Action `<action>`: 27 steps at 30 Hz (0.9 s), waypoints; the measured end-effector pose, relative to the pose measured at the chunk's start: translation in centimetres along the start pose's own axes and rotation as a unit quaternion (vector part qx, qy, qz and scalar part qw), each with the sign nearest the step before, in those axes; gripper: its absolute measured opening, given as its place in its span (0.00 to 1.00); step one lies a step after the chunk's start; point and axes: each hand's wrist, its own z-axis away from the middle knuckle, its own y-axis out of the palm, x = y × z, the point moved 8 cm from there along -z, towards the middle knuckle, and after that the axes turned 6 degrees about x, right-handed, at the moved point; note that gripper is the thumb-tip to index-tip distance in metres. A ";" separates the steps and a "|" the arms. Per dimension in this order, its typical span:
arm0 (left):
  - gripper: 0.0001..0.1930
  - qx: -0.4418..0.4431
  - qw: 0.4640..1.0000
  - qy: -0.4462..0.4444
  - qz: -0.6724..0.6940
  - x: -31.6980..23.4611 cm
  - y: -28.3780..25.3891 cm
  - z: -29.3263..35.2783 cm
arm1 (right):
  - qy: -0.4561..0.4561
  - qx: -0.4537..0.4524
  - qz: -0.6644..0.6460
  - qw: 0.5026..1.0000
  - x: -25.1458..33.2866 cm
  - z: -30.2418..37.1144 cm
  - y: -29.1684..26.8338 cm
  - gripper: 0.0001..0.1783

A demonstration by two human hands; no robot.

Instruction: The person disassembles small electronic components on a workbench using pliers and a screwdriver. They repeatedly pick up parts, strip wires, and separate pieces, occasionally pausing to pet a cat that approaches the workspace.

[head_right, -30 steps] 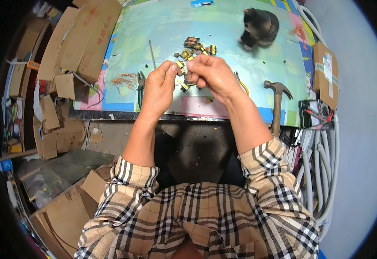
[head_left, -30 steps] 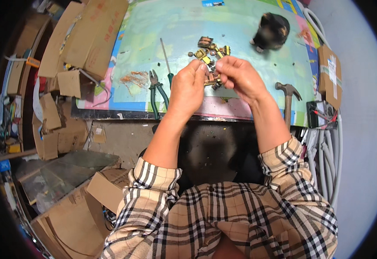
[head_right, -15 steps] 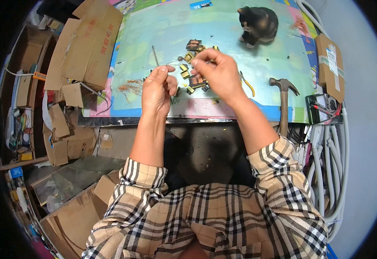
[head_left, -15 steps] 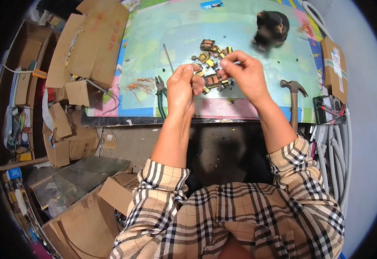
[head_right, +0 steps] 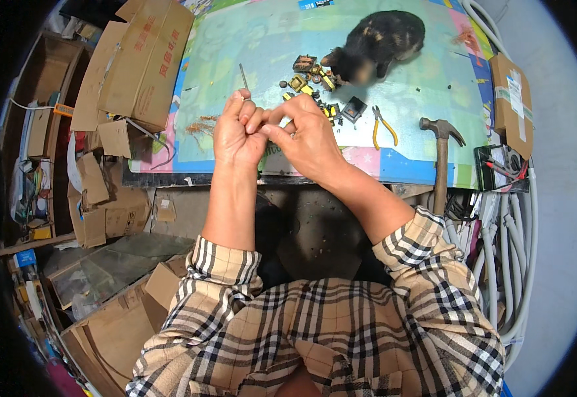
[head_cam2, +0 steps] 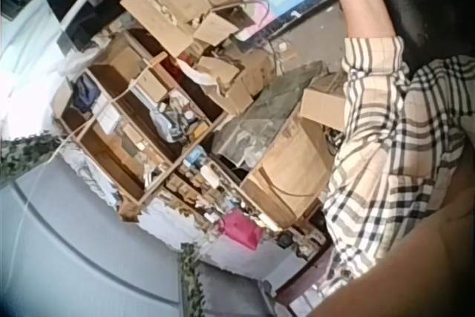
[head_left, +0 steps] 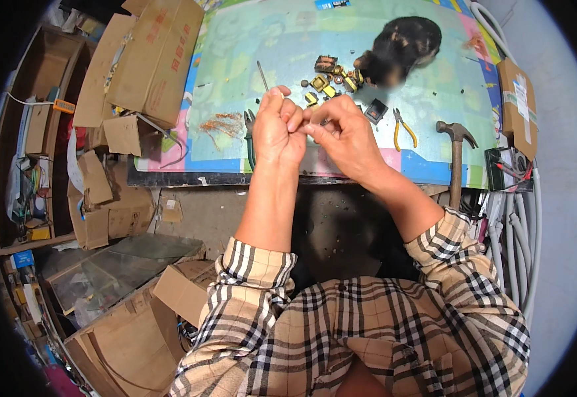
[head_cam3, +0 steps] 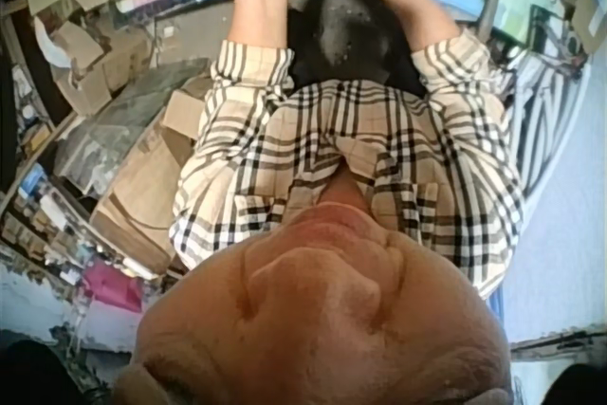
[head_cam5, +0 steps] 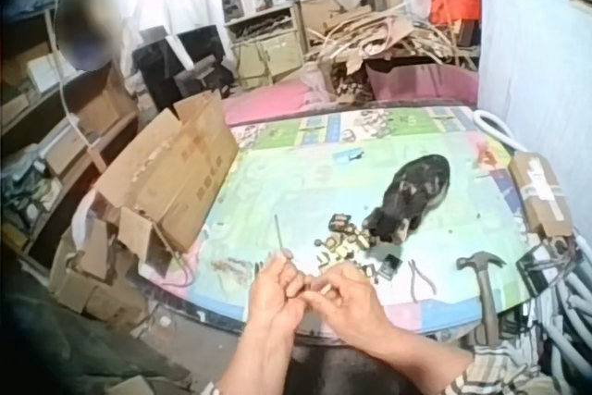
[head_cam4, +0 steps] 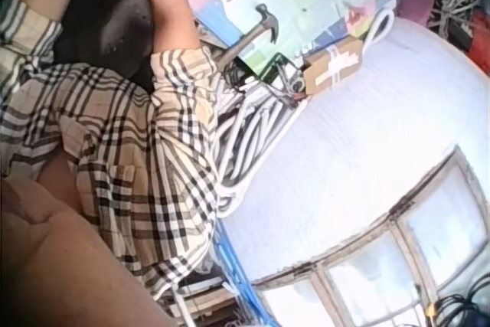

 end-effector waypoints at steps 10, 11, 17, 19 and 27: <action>0.10 0.043 0.988 0.060 -0.135 -2.6 1.6 1.0 | 0.273 0.283 -0.179 0.902 -3.7 1.4 3.1 0.17; 0.10 0.029 0.981 0.081 -0.176 -3.2 1.2 1.0 | 0.268 0.283 -0.161 0.907 -3.3 1.2 2.3 0.15; 0.10 0.064 0.991 0.045 -0.110 -3.3 0.7 1.0 | 0.226 0.156 -0.205 0.940 -3.9 -0.2 -1.2 0.11; 0.09 0.077 0.994 0.026 -0.074 -2.8 0.9 1.0 | 0.182 0.105 -0.213 0.954 -3.7 -0.6 -1.3 0.10; 0.09 0.047 0.994 0.024 -0.093 -2.0 1.0 1.0 | 0.161 0.103 -0.230 0.954 -2.6 -0.5 0.2 0.06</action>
